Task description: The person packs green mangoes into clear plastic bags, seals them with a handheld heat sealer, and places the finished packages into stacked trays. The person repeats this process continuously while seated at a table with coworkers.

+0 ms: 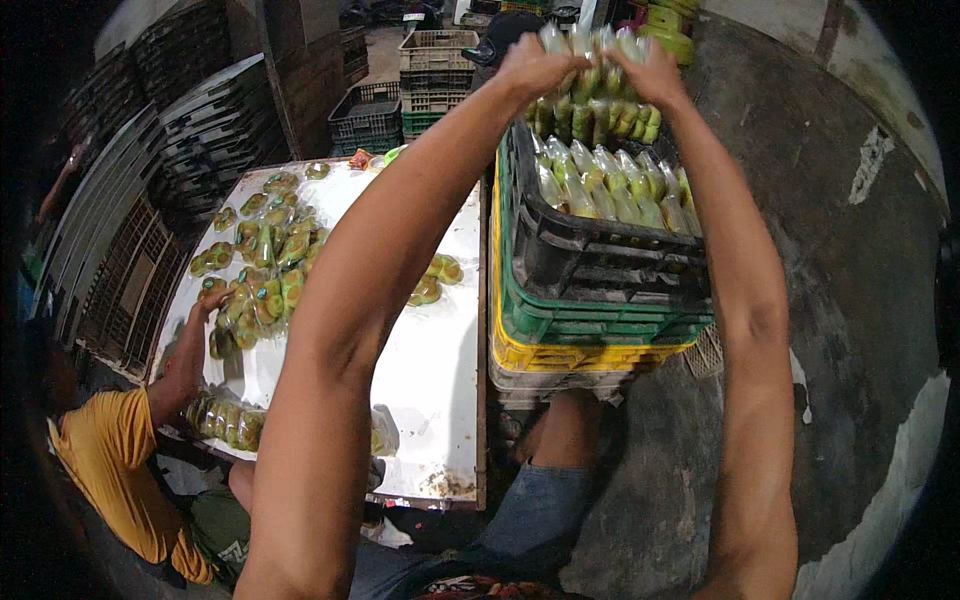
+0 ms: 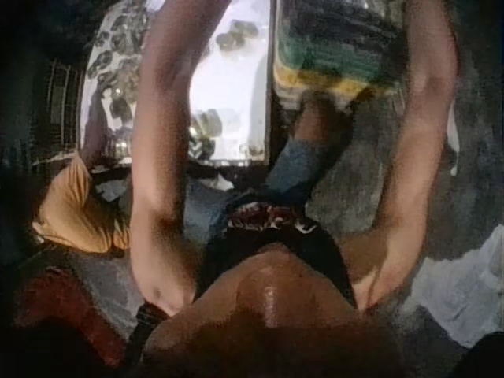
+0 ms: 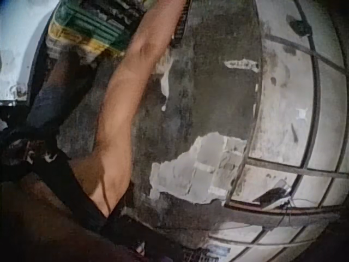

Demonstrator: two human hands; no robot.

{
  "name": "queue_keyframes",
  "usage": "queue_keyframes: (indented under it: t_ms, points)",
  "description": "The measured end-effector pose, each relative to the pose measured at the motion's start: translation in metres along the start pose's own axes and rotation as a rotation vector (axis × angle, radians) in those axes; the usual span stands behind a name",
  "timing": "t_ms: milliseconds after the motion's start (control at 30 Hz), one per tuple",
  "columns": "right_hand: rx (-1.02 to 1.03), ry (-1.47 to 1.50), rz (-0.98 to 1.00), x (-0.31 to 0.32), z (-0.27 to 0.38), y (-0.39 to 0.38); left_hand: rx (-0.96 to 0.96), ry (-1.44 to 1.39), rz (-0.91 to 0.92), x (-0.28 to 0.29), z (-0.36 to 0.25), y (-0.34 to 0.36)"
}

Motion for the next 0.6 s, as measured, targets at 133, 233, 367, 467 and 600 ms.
queue_keyframes:
  t_ms: [133, 233, 367, 467, 600]
  points:
    - [-0.364, 0.224, 0.706, -0.101, -0.043, -0.04, -0.007, 0.178, 0.086, 0.02, 0.055, 0.011]
    - [-0.36, 0.102, 0.647, -0.097, -0.051, -0.033, 0.016, -0.13, 0.054, 0.06, 0.049, -0.053]
    - [0.058, -0.011, 0.236, -0.022, -0.031, -0.005, -0.065, -0.199, 0.002, 0.117, 0.055, -0.183]
    - [0.276, 0.517, 0.033, 0.024, 0.075, -0.02, 0.164, -0.244, -0.091, 0.187, 0.098, -0.31]
    - [0.553, 0.779, 0.027, 0.05, 0.218, -0.144, 0.53, -0.309, -0.233, 0.209, 0.194, -0.446]
Point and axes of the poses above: each hand's wrist, its own y-axis towards the middle knuckle, its own x-axis out of the back of the hand, z = x × y, the point moved 6 cm from there along y, towards the middle knuckle, and after that the axes turned 6 degrees about y, right-handed, at the moved point
